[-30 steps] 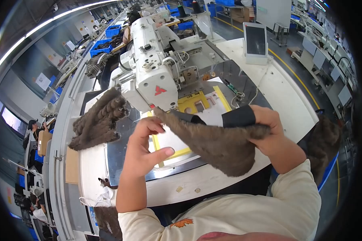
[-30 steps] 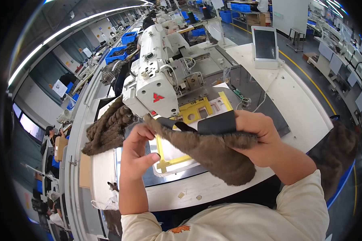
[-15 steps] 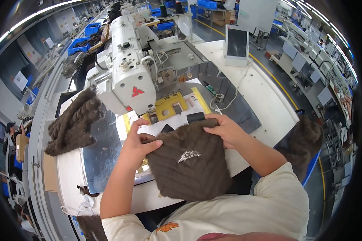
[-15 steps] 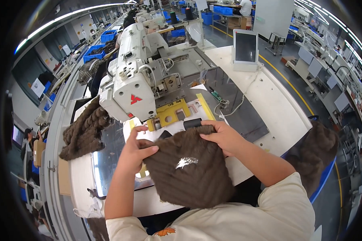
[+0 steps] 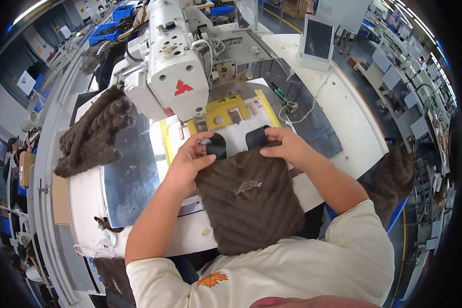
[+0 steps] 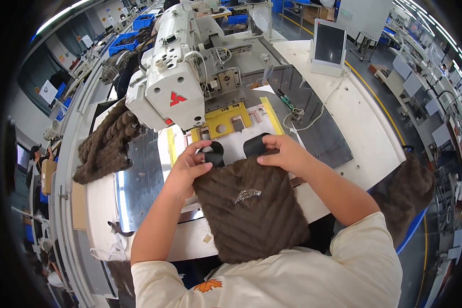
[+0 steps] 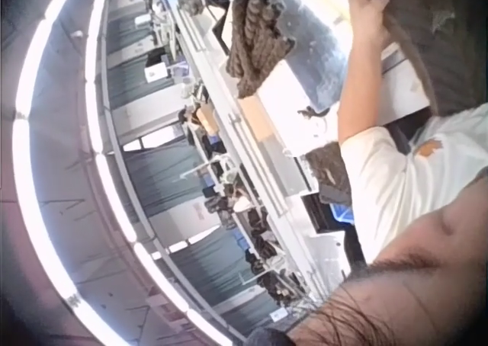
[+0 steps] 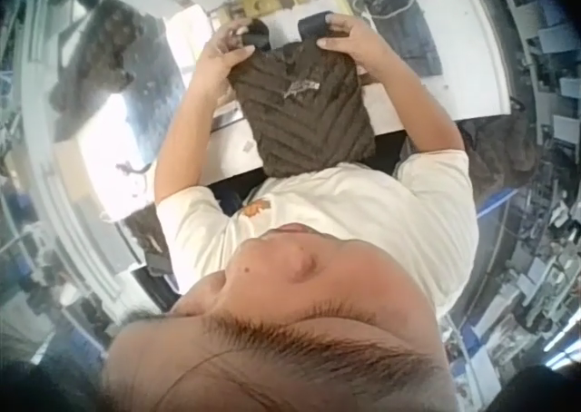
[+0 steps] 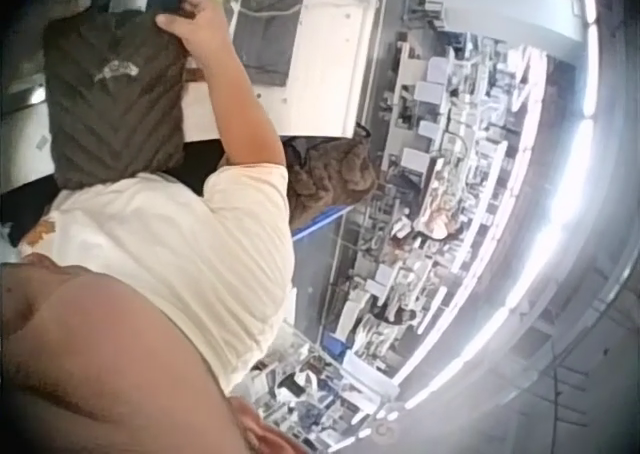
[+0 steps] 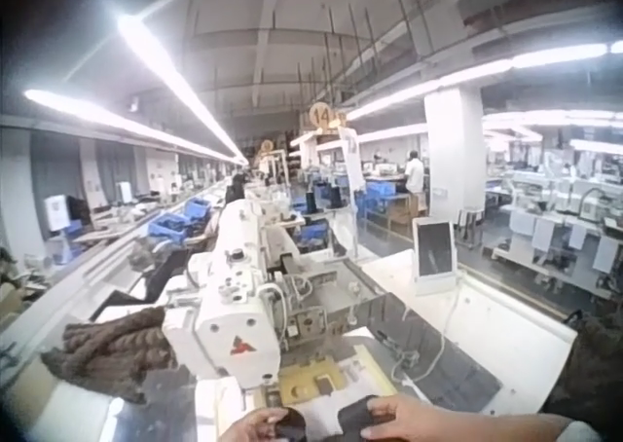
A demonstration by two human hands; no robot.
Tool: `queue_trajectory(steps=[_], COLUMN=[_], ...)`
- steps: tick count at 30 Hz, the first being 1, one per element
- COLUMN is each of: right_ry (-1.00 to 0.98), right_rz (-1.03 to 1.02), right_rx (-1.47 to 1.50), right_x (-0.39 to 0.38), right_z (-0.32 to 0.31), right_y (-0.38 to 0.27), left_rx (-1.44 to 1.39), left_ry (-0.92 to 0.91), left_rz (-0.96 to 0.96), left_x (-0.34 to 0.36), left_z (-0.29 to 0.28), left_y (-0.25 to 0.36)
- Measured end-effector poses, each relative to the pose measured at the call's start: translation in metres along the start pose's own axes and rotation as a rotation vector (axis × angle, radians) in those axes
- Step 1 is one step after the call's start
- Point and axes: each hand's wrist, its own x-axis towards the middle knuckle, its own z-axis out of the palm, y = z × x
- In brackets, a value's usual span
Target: Using an industrial sewing machine to assemble and sew components of a furry bag.
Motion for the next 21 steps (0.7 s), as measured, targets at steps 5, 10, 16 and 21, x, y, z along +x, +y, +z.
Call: queue_trajectory(steps=[5, 10, 16, 21], right_ry=[0.103, 0.144, 0.405, 0.371], right_rz=[-0.073, -0.035, -0.077, -0.029], right_rx=[0.017, -0.151, -0.760, -0.915], right_x=[0.041, 0.061, 0.075, 0.088], right_z=[-0.002, -0.010, -0.039, -0.050], right_y=[-0.001, -0.006, 0.004, 0.006], left_rx=[0.144, 0.267, 0.525, 0.851], left_ry=[0.105, 0.432, 0.621, 0.732], left_rz=[0.122, 0.183, 0.188, 0.114], left_x=[0.022, 0.026, 0.039, 0.052], left_z=[-0.021, -0.025, -0.048, -0.064], left_y=[-0.010, -0.015, -0.021, -0.009])
